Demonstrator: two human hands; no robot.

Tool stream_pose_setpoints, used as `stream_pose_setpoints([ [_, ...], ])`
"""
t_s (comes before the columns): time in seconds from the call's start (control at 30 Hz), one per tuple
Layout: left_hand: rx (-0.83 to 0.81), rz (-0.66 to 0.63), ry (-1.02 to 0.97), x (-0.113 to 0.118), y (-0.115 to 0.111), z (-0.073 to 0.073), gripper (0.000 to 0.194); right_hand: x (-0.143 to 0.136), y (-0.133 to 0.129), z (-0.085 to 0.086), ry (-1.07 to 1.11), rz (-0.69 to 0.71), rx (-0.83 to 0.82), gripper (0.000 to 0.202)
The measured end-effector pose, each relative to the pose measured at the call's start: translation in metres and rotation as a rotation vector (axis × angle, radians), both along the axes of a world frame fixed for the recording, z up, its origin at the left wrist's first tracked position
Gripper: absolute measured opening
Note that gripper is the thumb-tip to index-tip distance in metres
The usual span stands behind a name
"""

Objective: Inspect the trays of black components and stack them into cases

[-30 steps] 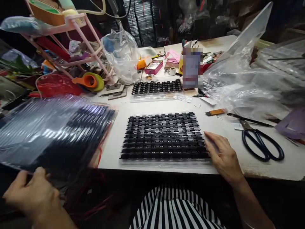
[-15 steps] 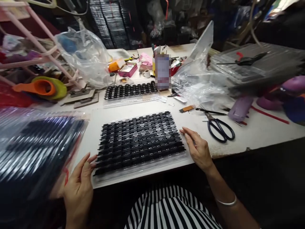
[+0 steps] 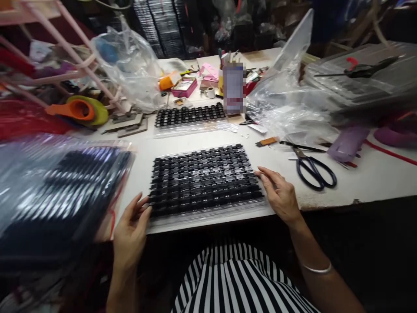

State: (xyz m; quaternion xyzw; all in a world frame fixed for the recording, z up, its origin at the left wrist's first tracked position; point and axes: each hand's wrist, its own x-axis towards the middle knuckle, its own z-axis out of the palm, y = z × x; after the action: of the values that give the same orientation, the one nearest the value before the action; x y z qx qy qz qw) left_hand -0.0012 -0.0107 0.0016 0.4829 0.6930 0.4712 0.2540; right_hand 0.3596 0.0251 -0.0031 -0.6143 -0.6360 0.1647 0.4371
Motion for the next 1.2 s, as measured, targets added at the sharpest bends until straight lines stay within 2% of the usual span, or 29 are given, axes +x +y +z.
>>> stream_pose_setpoints([
  [0.23, 0.018, 0.032, -0.065, 0.007, -0.004, 0.008, 0.048, -0.009, -0.006, -0.002, -0.023, -0.058, -0.031, 0.033],
  [0.4, -0.041, 0.076, -0.072, 0.014, -0.025, 0.019, 0.045, -0.011, -0.025, 0.001, -0.031, -0.071, -0.043, 0.034],
  [0.67, -0.162, 0.161, -0.084, 0.018, -0.06, 0.023, 0.048, 0.0, -0.067, 0.003, 0.041, -0.068, -0.036, 0.027],
  [0.73, -0.17, 0.182, -0.088, 0.014, -0.065, 0.022, 0.048, 0.003, -0.073, 0.004, 0.06, -0.065, -0.046, 0.027],
  [0.83, -0.17, 0.24, -0.088, 0.003, -0.07, 0.017, 0.051, 0.008, -0.083, 0.004, 0.044, -0.151, -0.019, 0.03],
  [0.93, -0.236, 0.216, -0.244, -0.008, -0.071, 0.012, 0.063, 0.009, -0.091, -0.001, 0.047, -0.193, -0.081, 0.036],
  [1.07, -0.317, 0.089, -0.613, -0.006, -0.066, 0.017, 0.074, 0.006, -0.095, -0.006, 0.206, -0.103, -0.214, 0.038],
  [1.2, -0.348, 0.096, -0.743, 0.001, -0.055, 0.031, 0.074, 0.005, -0.086, 0.005, 0.668, -0.086, -0.371, 0.051],
])
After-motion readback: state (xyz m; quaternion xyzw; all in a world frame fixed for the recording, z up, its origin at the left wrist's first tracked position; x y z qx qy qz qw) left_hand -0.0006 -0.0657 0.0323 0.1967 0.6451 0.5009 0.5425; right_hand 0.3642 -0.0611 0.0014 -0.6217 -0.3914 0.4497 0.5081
